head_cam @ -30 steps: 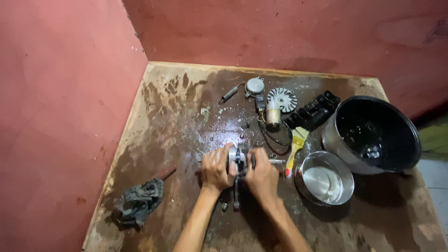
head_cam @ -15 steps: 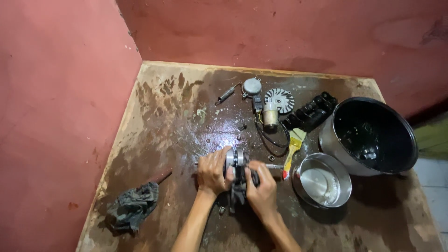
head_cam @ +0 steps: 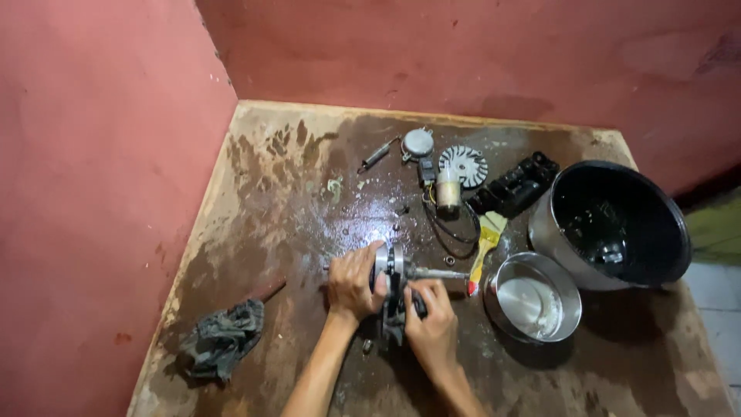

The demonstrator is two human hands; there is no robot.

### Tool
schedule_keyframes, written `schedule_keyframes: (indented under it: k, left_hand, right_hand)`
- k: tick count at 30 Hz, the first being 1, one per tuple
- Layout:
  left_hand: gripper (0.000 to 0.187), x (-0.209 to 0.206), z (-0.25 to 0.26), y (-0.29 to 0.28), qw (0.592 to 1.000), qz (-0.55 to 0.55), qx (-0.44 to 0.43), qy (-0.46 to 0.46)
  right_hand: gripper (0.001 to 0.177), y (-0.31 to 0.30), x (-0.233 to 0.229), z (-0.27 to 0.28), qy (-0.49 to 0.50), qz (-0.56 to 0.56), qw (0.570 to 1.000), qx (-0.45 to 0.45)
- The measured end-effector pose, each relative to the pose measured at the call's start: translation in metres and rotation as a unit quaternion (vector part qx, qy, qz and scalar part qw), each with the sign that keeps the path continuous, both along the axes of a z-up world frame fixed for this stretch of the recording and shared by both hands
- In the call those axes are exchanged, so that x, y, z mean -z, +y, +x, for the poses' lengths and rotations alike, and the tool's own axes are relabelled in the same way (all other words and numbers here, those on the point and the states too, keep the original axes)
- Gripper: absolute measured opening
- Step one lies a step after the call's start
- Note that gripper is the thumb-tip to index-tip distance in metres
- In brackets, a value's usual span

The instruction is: The person cleans a cylindrical mechanical part with a dark cloth on a wooden table. They then pick up a larger rotor-like component and wipe it thoroughly with the same cloth, rotating it to clean different sides.

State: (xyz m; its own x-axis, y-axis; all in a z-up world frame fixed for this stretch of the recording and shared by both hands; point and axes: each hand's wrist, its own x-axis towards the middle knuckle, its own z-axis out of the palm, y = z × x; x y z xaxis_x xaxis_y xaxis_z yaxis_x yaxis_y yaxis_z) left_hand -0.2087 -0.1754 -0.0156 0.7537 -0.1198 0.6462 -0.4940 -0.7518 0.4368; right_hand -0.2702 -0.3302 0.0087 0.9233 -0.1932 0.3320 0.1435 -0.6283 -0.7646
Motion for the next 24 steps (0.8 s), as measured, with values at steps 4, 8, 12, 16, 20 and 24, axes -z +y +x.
schedule_keyframes:
  k: [4,8,12,16,20,24]
  left_hand:
    - [0.059,0.009,0.004,0.001,1.000,-0.005,0.007,-0.008]
    - [0.060,0.007,0.004,-0.001,1.000,0.000,-0.003,-0.012]
    - [0.059,0.009,0.004,-0.001,0.999,-0.004,-0.001,-0.034]
    - [0.058,0.005,0.003,0.000,1.000,-0.005,0.000,-0.014]
    - [0.060,0.001,0.003,0.000,1.000,0.000,0.001,-0.008]
    - [0.060,0.019,0.006,-0.001,1.000,0.010,-0.015,-0.010]
  right_hand:
    - [0.013,0.000,-0.018,0.023,0.011,-0.038,0.999,0.000]
    - [0.015,0.007,-0.026,0.056,-0.001,-0.020,1.000,0.020]
    - [0.013,0.005,-0.022,0.035,-0.124,-0.018,0.990,-0.068]
    - [0.021,-0.020,-0.001,0.024,-0.162,-0.079,0.970,-0.166]
    - [0.019,-0.019,-0.030,0.056,-0.110,-0.120,0.972,-0.172]
    - [0.023,-0.005,-0.043,0.059,-0.129,-0.096,0.968,-0.192]
